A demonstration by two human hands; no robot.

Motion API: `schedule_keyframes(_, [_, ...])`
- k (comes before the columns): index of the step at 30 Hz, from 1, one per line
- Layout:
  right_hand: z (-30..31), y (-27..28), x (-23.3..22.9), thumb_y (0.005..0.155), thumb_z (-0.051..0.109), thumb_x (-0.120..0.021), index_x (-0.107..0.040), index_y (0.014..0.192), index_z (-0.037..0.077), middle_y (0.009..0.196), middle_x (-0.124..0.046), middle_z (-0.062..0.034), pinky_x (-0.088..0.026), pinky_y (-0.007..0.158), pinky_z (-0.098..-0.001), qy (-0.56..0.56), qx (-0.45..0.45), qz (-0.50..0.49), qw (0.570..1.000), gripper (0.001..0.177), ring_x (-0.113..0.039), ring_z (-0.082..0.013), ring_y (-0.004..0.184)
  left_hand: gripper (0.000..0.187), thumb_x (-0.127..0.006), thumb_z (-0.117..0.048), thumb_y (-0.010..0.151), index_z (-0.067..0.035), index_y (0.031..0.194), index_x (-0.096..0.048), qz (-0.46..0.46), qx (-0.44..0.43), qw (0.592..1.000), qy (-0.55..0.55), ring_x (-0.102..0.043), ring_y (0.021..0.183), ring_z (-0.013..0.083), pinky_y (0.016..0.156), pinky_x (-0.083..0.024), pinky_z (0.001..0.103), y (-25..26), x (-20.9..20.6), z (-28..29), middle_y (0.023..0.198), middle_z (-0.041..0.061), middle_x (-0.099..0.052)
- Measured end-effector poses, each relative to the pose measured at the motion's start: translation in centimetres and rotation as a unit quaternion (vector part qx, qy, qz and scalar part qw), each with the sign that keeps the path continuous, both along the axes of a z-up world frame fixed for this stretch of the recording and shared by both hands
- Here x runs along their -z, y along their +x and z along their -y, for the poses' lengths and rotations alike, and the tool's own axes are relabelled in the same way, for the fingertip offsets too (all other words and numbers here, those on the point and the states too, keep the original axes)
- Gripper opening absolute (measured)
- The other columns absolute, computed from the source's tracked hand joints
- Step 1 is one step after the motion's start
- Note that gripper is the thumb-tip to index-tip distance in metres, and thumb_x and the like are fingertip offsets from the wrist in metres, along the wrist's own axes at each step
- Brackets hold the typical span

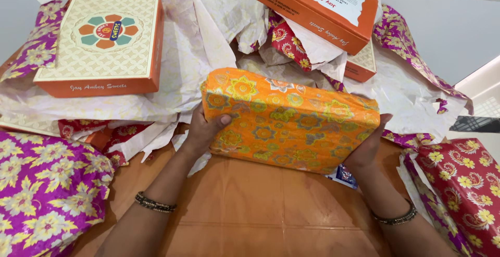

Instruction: The person wraps rectangular sweet boxes with patterned wrapping paper. They fold the paper around each box, smooth the edges, and secure the folds with tape. Completed wrapped boxes are stacked on the table.

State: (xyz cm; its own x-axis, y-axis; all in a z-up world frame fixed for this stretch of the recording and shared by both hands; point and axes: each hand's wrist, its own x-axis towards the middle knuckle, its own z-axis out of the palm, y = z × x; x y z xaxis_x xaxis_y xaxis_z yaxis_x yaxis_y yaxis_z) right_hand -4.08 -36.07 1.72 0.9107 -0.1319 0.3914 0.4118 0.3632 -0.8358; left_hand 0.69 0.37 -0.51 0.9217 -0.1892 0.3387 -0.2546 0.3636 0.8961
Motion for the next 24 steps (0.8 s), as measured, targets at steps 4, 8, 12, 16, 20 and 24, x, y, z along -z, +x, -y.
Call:
schedule_keyframes(4, [0.7,1.3,2.8,0.105,0.065,-0.032,-0.036,0.156,0.009,0.148,-0.054,-0.0078,-0.049,0.110,-0.0426,0.039,-0.027,-0.094,0.994,0.077,-0.056,-0.0253,0.132,0.075,-0.073,-0.059,0.090,-0.001,0.133,-0.054,0.004,-0.180,0.977,0.118,-0.065,0.106,0.0136,0.092,-0.053,0.029,-1.3,0.4,1.2,0.117,0.008,-0.067])
schedule_keyframes(8, [0.5,2.9,4.1,0.101,0.058,-0.039,-0.042,0.148,0.014,0.141,-0.058,-0.0060,-0.055,0.098,-0.0408,0.015,-0.011,-0.196,0.980,0.064,-0.061,-0.0224,0.122,0.077,-0.069,-0.065,0.082,0.001,0.120,-0.056,-0.138,-0.238,0.939,0.206,-0.071,0.084,0.0188,0.074,-0.057,0.033,-1.4,0.2,2.3,0.100,0.013,-0.069])
schedule_keyframes(12, [0.6,3.4,3.7,0.105,0.056,-0.041,-0.055,0.139,0.002,0.131,-0.066,-0.0105,-0.057,0.089,-0.0369,-0.058,0.043,-0.261,0.963,0.065,-0.066,-0.0221,0.111,0.077,-0.071,-0.065,0.080,0.002,0.115,-0.059,-0.139,-0.255,0.931,0.224,-0.071,0.086,0.0173,0.077,-0.057,0.033,-1.0,-0.2,1.9,0.099,0.013,-0.072])
schedule_keyframes(16, [0.0,2.7,3.1,0.105,0.052,-0.043,-0.056,0.137,0.003,0.127,-0.067,-0.0079,-0.058,0.088,-0.0345,-0.057,0.044,-0.263,0.962,0.060,-0.068,-0.0169,0.108,0.070,-0.073,-0.061,0.083,0.001,0.116,-0.061,-0.122,-0.251,0.939,0.201,-0.069,0.089,0.0150,0.080,-0.056,0.030,-0.9,0.4,1.5,0.101,0.011,-0.072])
schedule_keyframes(20, [-1.4,2.2,3.2,0.109,0.040,-0.055,-0.042,0.144,0.006,0.125,-0.060,-0.0069,-0.054,0.091,-0.0343,-0.118,0.142,-0.079,0.980,0.051,-0.059,-0.0118,0.107,0.062,-0.073,-0.053,0.087,0.001,0.116,-0.062,-0.114,-0.229,0.959,0.126,-0.067,0.091,0.0131,0.081,-0.055,0.029,-0.9,0.8,1.0,0.104,0.009,-0.071])
schedule_keyframes(24, [-0.3,1.8,3.3,0.111,0.043,-0.045,-0.057,0.133,0.003,0.117,-0.066,-0.0039,-0.051,0.089,-0.0328,-0.234,0.141,-0.061,0.960,0.047,-0.059,-0.0107,0.101,0.058,-0.075,-0.049,0.087,0.000,0.116,-0.062,-0.130,-0.211,0.965,0.083,-0.067,0.091,0.0125,0.082,-0.055,0.029,-0.4,0.9,0.4,0.105,0.009,-0.072])
